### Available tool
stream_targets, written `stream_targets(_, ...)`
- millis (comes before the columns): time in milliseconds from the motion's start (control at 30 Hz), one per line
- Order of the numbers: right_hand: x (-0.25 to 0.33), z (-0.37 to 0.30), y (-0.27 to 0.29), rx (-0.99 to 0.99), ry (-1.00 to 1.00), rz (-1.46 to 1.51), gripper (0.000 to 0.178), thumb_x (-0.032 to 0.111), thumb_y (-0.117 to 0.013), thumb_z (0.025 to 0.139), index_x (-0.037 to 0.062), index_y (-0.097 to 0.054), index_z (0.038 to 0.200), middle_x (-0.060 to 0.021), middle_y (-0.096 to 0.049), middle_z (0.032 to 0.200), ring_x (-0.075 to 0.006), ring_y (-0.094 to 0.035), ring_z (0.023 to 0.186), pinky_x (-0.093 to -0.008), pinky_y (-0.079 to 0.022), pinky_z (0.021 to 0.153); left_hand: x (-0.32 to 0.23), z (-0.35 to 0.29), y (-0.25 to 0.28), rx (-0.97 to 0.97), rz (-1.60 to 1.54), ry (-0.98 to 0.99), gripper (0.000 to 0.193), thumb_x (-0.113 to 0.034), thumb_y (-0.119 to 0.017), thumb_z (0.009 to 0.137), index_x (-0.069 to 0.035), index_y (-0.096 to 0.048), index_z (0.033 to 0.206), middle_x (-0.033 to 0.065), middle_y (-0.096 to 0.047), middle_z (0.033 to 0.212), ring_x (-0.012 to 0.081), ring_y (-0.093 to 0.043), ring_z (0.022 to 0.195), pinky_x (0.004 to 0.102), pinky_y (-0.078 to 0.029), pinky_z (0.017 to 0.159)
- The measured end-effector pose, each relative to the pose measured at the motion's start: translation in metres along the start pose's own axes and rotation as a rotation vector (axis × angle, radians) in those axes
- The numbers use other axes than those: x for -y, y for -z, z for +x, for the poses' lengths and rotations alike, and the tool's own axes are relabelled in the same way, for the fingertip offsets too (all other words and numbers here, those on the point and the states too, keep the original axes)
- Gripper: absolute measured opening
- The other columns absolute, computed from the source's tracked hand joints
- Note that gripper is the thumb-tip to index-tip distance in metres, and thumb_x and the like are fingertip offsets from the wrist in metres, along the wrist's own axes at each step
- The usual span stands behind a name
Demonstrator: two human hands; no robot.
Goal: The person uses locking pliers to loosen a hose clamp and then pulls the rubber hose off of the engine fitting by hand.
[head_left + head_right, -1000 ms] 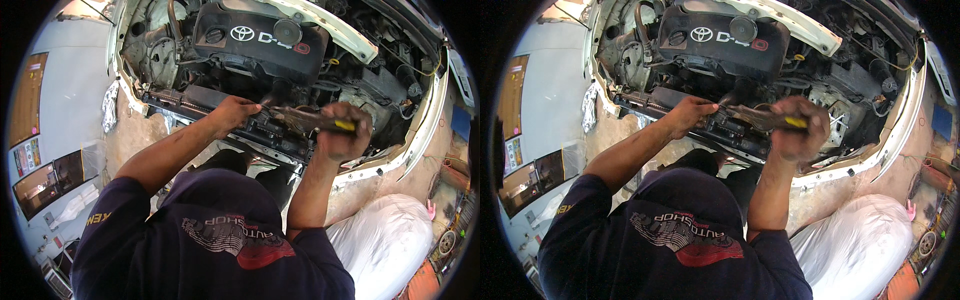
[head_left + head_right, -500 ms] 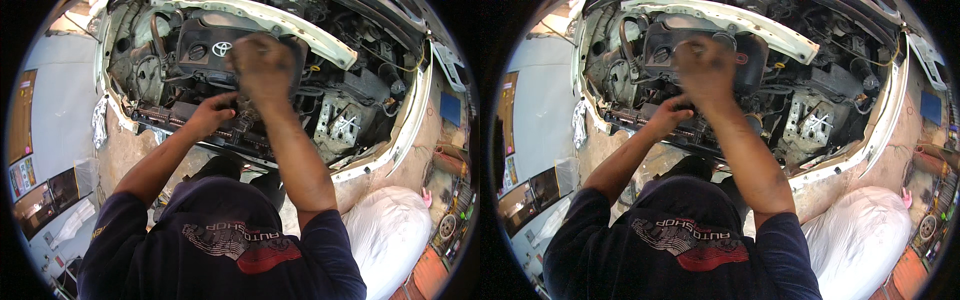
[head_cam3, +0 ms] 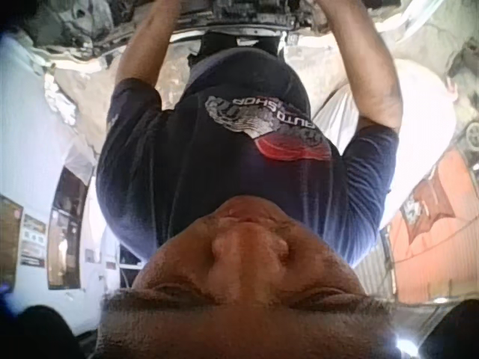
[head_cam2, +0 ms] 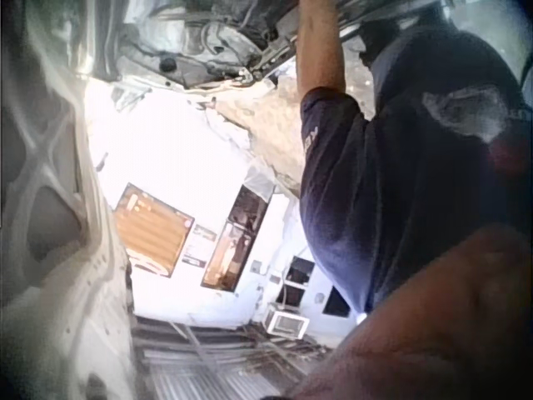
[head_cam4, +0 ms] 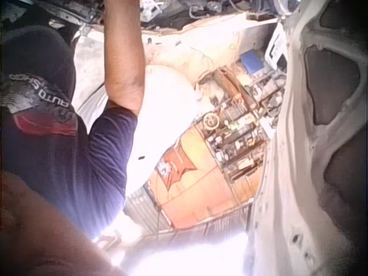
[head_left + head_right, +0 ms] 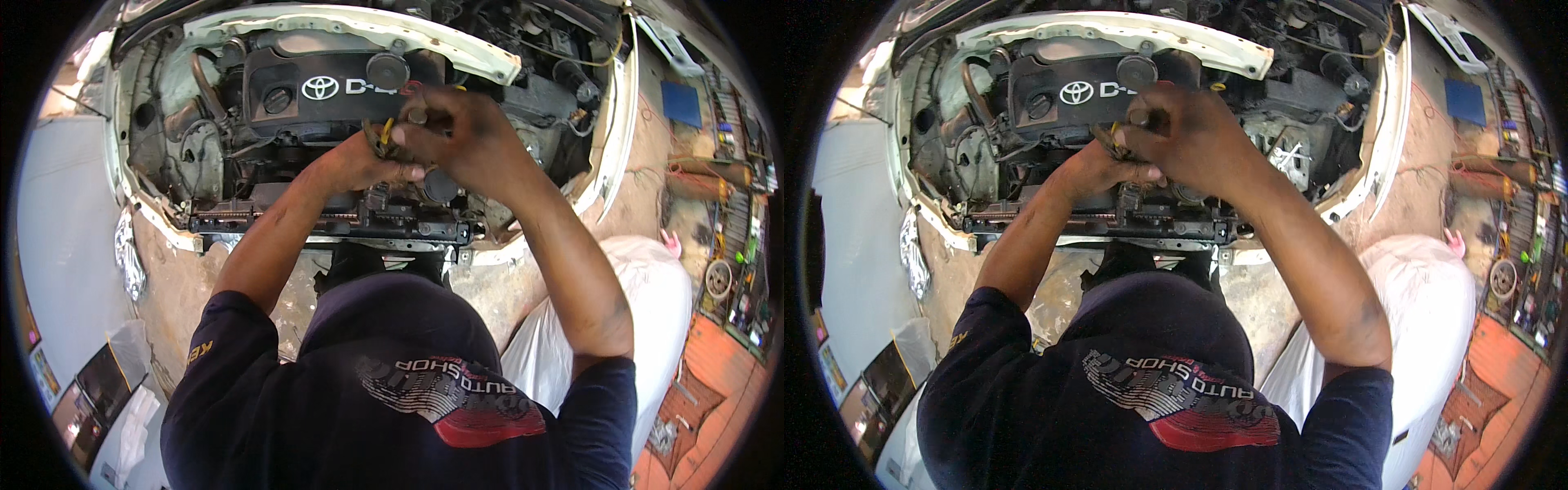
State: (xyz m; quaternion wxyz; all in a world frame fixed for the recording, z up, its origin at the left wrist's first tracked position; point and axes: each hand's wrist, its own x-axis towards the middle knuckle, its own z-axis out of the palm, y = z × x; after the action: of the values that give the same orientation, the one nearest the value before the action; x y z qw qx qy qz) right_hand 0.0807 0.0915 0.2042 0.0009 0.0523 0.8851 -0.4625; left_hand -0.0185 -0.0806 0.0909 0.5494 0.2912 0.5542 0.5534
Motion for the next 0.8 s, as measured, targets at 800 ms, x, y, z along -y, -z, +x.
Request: stream_targets(800,0.059,0.011,-0.013,0.234,0.089,-0.766,0.014,0.018,-0.068,0.095,0.0061,-0.071,0.102,-0.0168,-0.072,0.091,-0.0386,-0.071,0.093,-0.0477,-0.056,0.082,0.017,-0.009,0.020,0.215,-0.007,-0.179,0.036,-0.015,-0.076,0.095,-0.004,-0.067,0.127,0.0061,-0.073,0.116,0.0150,-0.068,0.104,0.0316,-0.054,0.091)
